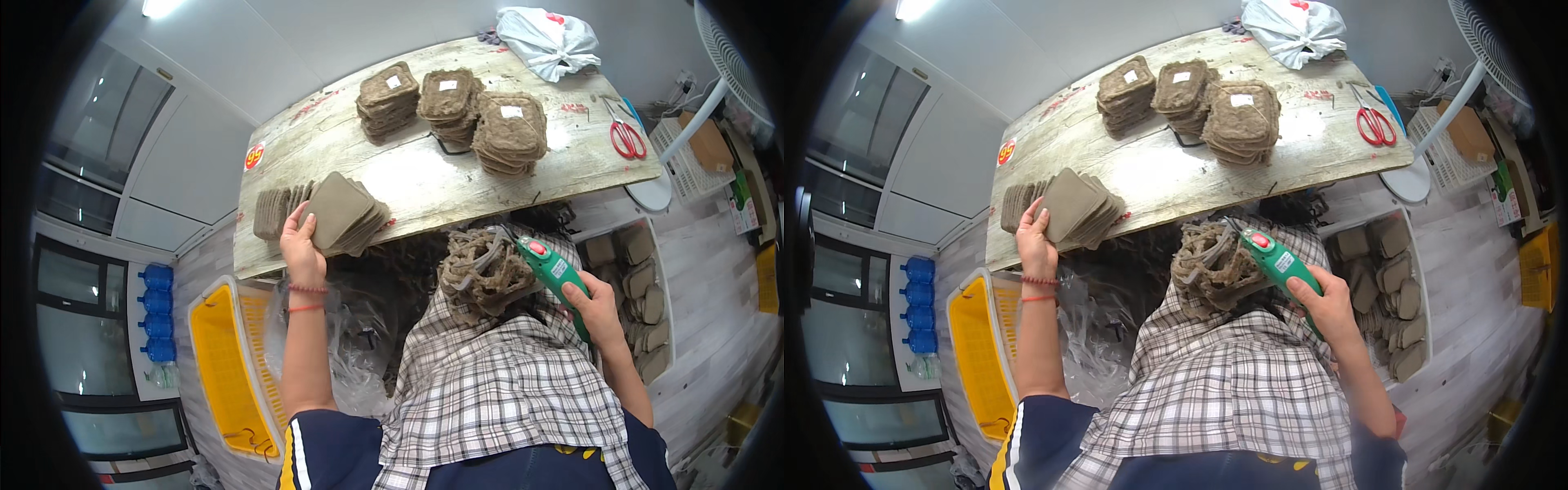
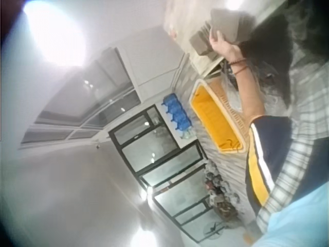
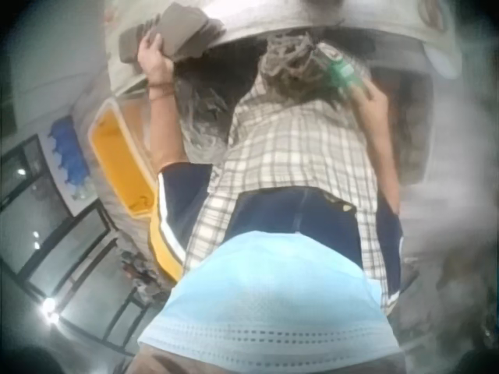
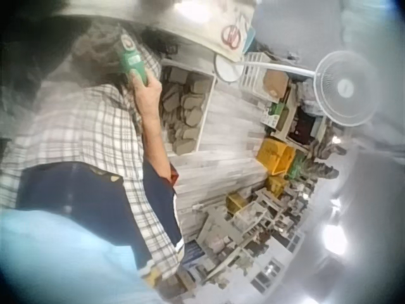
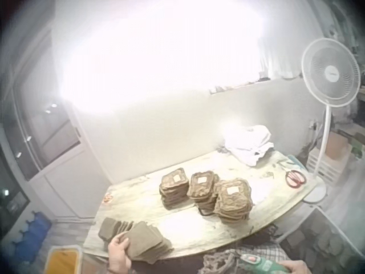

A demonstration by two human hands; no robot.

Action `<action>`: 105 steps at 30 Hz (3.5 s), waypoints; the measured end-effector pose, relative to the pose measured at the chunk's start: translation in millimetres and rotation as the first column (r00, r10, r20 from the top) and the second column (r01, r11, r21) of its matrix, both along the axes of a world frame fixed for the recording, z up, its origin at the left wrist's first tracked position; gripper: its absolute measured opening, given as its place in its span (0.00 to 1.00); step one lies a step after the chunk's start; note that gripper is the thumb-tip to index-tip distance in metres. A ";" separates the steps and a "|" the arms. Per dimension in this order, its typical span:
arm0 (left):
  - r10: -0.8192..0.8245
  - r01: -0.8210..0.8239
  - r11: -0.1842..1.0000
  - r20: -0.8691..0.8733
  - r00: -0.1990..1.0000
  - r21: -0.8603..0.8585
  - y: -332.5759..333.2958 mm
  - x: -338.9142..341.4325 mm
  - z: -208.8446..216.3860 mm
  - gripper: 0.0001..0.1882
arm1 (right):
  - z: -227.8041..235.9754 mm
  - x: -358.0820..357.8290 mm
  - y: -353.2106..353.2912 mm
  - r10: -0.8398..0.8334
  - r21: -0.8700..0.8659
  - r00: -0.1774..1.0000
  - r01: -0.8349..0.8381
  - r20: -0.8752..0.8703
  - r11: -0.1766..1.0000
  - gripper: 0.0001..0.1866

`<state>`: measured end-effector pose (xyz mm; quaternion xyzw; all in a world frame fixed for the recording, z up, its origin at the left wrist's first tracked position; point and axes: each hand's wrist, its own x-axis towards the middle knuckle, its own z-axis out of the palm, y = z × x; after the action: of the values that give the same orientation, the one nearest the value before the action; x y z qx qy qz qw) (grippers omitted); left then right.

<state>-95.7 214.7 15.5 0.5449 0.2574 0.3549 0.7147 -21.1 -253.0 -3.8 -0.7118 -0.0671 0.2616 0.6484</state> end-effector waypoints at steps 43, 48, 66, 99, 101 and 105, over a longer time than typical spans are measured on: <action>0.106 0.208 0.093 -0.217 0.970 0.974 -212.4 224.5 10.9 0.24 | -22.6 5.1 -19.7 -0.240 -0.074 0.969 0.235 -0.061 0.969 0.16; 0.288 0.478 0.115 -0.490 0.823 0.871 -240.2 241.7 7.4 0.33 | -30.2 -3.8 -32.4 -0.273 -0.060 0.962 0.274 0.013 0.960 0.18; -0.132 0.403 0.741 0.472 0.872 -0.538 -213.1 149.2 -3.1 0.20 | 19.3 0.6 -7.0 -0.303 -0.044 0.921 0.323 0.246 0.945 0.20; -0.374 0.617 0.517 0.492 0.786 -0.593 -299.9 116.3 -42.8 0.18 | 45.1 13.2 2.4 -0.379 -0.036 0.881 0.405 0.284 0.914 0.25; -0.425 0.638 0.523 0.477 0.770 -0.565 -297.2 112.8 -41.9 0.18 | 45.7 15.2 -1.7 -0.376 -0.017 0.883 0.397 0.281 0.918 0.24; -0.550 0.686 0.563 0.411 0.727 -0.461 -278.6 107.9 -33.9 0.16 | 42.2 17.3 -15.9 -0.350 0.046 0.907 0.349 0.232 0.936 0.23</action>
<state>12.2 -64.0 -18.5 0.3098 0.0636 0.0409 0.9478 -3.9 -268.9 38.4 -0.7372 -0.0159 0.0544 0.6733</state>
